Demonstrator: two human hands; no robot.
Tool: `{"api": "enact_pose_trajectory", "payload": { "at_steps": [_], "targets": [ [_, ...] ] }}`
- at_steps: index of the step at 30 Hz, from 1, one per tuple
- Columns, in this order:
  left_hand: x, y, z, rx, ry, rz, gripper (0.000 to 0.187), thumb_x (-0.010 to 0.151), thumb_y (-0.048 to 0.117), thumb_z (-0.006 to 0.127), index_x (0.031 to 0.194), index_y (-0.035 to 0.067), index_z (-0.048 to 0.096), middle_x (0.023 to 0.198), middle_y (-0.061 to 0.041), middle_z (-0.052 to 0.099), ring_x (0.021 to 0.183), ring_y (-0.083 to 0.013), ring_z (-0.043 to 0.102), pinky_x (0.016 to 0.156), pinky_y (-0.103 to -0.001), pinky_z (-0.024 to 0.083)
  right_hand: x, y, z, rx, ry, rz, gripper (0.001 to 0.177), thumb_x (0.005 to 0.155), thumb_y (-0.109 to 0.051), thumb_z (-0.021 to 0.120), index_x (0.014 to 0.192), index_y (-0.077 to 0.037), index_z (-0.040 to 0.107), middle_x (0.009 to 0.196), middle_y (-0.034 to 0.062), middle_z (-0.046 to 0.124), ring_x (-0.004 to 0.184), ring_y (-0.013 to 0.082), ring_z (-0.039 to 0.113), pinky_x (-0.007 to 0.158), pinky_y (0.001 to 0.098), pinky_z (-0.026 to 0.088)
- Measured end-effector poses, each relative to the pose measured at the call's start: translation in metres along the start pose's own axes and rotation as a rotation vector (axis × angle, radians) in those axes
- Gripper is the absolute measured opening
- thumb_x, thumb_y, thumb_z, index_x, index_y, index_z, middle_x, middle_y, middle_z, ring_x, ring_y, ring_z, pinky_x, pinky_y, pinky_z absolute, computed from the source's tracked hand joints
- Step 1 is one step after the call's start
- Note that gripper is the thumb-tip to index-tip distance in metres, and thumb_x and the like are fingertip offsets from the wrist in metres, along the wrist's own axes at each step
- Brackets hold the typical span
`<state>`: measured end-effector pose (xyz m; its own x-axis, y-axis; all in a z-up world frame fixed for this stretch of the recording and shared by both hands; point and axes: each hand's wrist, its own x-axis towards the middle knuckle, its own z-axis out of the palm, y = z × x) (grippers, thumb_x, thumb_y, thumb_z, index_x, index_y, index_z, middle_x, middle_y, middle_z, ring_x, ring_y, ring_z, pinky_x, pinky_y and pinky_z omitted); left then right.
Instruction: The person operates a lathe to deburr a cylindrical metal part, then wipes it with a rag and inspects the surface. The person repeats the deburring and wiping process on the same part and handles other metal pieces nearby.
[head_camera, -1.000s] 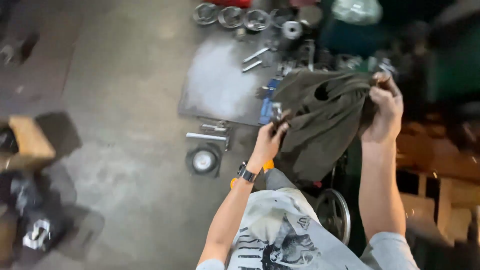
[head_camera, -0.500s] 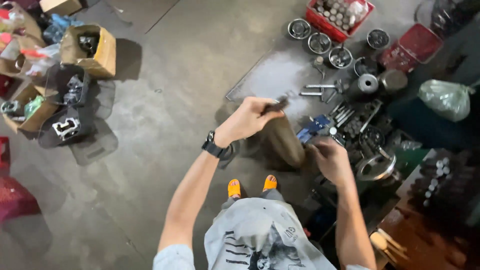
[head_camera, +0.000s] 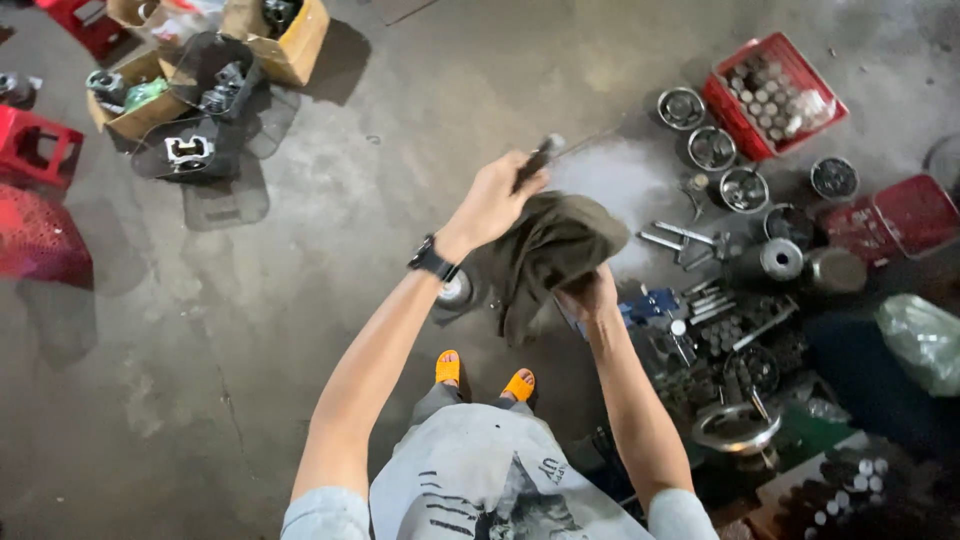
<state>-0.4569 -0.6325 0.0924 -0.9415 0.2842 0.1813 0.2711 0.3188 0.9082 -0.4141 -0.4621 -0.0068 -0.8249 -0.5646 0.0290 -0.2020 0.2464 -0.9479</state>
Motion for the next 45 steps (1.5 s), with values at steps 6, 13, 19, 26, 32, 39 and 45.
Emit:
{"api": "enact_pose_trajectory", "payload": {
  "at_steps": [6,13,19,26,32,39,45],
  "targets": [
    [-0.052,0.015,-0.023,-0.106,-0.165,-0.300,0.026,0.090,0.028,0.056,0.071,0.009,0.056,0.049,-0.004,0.058,0.054,-0.0139,0.053,0.059,-0.027,0.044,0.006,0.020,-0.003,-0.193,-0.018,0.074,0.014,0.077,-0.030,0.062,0.072,-0.017,0.062,0.072,-0.0014,0.061,0.074,0.0119,0.053,0.068,0.0319,0.043],
    [-0.055,0.026,-0.029,0.169,-0.351,-0.268,0.024,0.090,0.019,0.048,0.076,0.000,0.051,0.061,-0.021,0.061,0.063,-0.0318,0.062,0.061,-0.038,0.048,0.037,0.021,-0.004,-0.469,0.077,0.201,0.023,0.080,-0.043,0.054,0.084,-0.022,0.062,0.085,-0.0020,0.063,0.086,0.0148,0.056,0.076,0.0342,0.043],
    [-0.063,0.010,-0.035,0.296,-0.337,-0.149,0.029,0.092,0.024,0.040,0.082,-0.003,0.048,0.070,-0.029,0.058,0.072,-0.0440,0.060,0.060,-0.046,0.047,0.053,0.008,-0.004,-0.683,0.278,0.292,0.033,0.082,-0.053,0.047,0.094,-0.026,0.062,0.095,-0.0024,0.064,0.096,0.0171,0.058,0.082,0.0360,0.043],
    [-0.063,-0.066,-0.029,0.577,0.043,0.349,0.027,0.096,0.028,0.041,0.076,0.010,0.046,0.046,-0.006,0.044,0.041,-0.0234,0.055,0.043,-0.028,0.045,0.062,0.122,0.040,-1.420,0.118,-0.036,0.014,0.079,-0.018,0.052,0.084,-0.012,0.064,0.081,0.0034,0.066,0.086,0.0183,0.064,0.085,0.0245,0.048],
    [-0.038,-0.081,-0.082,0.767,0.028,1.253,0.021,0.086,0.016,0.038,0.091,0.002,0.053,0.066,-0.008,0.042,0.053,-0.0243,0.047,0.051,-0.034,0.040,0.081,-0.008,0.090,-0.886,0.493,0.158,0.030,0.089,-0.016,0.039,0.085,-0.002,0.065,0.075,0.0049,0.066,0.081,0.0203,0.066,0.077,0.0300,0.055],
    [-0.051,-0.062,-0.089,1.046,-0.238,1.353,0.016,0.083,0.009,0.045,0.071,0.007,0.056,0.066,-0.012,0.053,0.065,-0.0295,0.055,0.083,-0.044,0.043,0.064,-0.029,0.085,-0.910,0.517,-0.038,0.012,0.081,-0.006,0.045,0.082,-0.005,0.057,0.071,0.0065,0.058,0.068,0.0207,0.057,0.058,0.0312,0.044],
    [-0.084,-0.037,-0.074,0.527,-0.853,-0.372,0.042,0.085,0.019,0.037,0.047,0.005,0.049,0.041,-0.010,0.054,0.035,-0.0206,0.055,0.048,-0.028,0.053,0.067,-0.021,0.087,-0.943,0.490,-0.279,0.017,0.070,0.006,0.052,0.078,-0.009,0.048,0.067,0.0080,0.049,0.052,0.0209,0.046,0.036,0.0323,0.031]
  ]
}}
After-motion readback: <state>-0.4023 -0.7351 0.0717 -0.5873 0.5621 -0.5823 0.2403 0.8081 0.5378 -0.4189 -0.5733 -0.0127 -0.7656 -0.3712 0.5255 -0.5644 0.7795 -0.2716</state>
